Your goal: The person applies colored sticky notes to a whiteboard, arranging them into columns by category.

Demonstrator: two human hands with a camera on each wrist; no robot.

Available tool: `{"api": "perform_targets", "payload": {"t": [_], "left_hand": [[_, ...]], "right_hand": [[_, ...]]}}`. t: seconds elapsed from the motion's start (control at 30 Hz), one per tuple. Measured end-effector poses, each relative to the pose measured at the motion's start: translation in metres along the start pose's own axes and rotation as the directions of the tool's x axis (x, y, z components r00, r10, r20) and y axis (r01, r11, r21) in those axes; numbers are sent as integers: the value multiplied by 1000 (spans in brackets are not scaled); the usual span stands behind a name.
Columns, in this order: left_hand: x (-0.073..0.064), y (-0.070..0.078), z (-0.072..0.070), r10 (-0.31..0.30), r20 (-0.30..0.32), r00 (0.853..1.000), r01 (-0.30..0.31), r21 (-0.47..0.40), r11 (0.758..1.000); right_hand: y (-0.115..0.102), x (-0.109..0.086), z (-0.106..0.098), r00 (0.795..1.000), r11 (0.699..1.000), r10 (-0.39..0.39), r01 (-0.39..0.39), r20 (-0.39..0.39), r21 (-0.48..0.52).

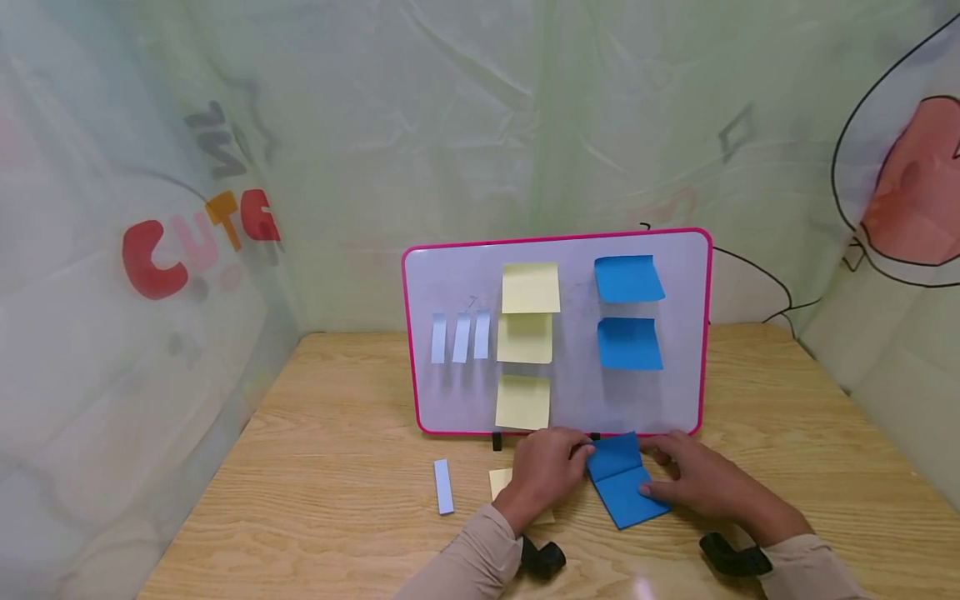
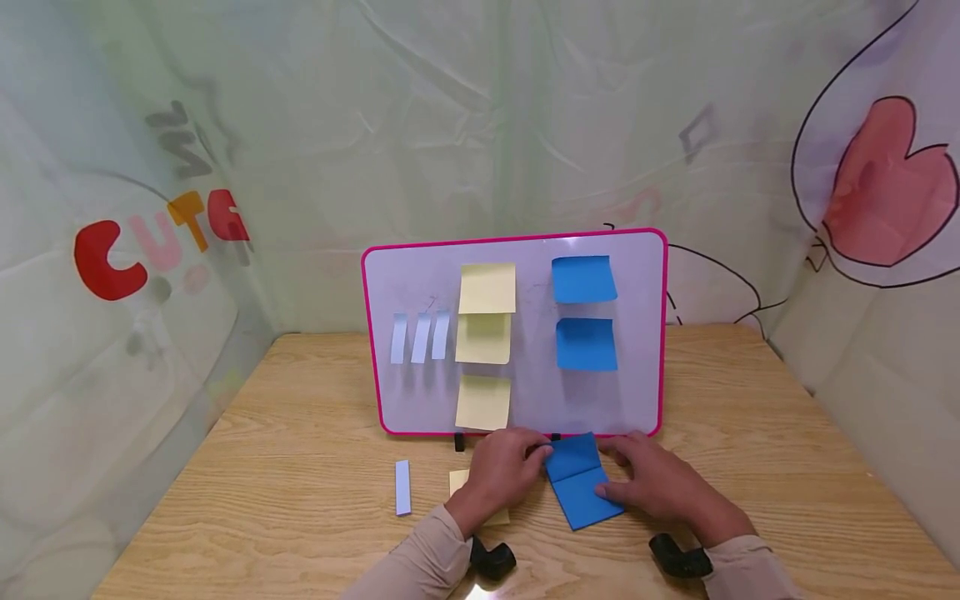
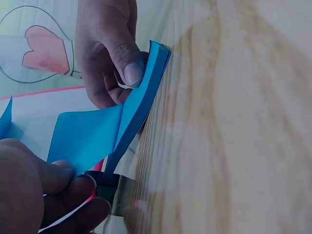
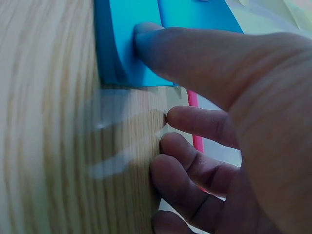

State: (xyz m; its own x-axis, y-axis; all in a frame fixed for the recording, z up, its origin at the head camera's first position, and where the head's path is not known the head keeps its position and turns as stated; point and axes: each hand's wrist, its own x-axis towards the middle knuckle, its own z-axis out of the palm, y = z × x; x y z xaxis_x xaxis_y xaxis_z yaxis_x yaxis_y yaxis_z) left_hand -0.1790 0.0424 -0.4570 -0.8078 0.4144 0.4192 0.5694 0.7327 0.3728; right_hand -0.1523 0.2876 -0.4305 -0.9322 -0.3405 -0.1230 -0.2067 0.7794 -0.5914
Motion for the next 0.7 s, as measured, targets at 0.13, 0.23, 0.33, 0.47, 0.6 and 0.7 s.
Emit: {"api": "perform_targets", "payload": {"t": [0.13, 0.23, 0.33, 0.47, 0.6, 0.7], "left_hand": [[-1, 0, 1, -18, -14, 1000, 18, -4, 1000], [-1, -1, 1, -26, -26, 999, 26, -3, 1000], [-1, -1, 2, -43, -24, 999, 43, -7, 999], [-1, 0, 2, -74, -10, 997, 74, -25, 997], [-1, 0, 1, -92, -11, 996, 92, -46, 995], [-1, 0, 1, -106, -12, 994, 105, -62, 993]], "right_hand": [[1, 0, 1, 1000, 1000, -3, 3, -1, -1], [2, 1, 1, 1000, 1000, -3, 3, 2, 7], [3, 0, 1, 1000, 1000, -2, 2, 6, 11], [4, 1, 2, 1000, 1000, -17, 17, 8, 15], [5, 0, 3, 1000, 999, -25, 25, 7, 24], [5, 0, 3, 1000, 999, -26, 25, 8, 25]]}}
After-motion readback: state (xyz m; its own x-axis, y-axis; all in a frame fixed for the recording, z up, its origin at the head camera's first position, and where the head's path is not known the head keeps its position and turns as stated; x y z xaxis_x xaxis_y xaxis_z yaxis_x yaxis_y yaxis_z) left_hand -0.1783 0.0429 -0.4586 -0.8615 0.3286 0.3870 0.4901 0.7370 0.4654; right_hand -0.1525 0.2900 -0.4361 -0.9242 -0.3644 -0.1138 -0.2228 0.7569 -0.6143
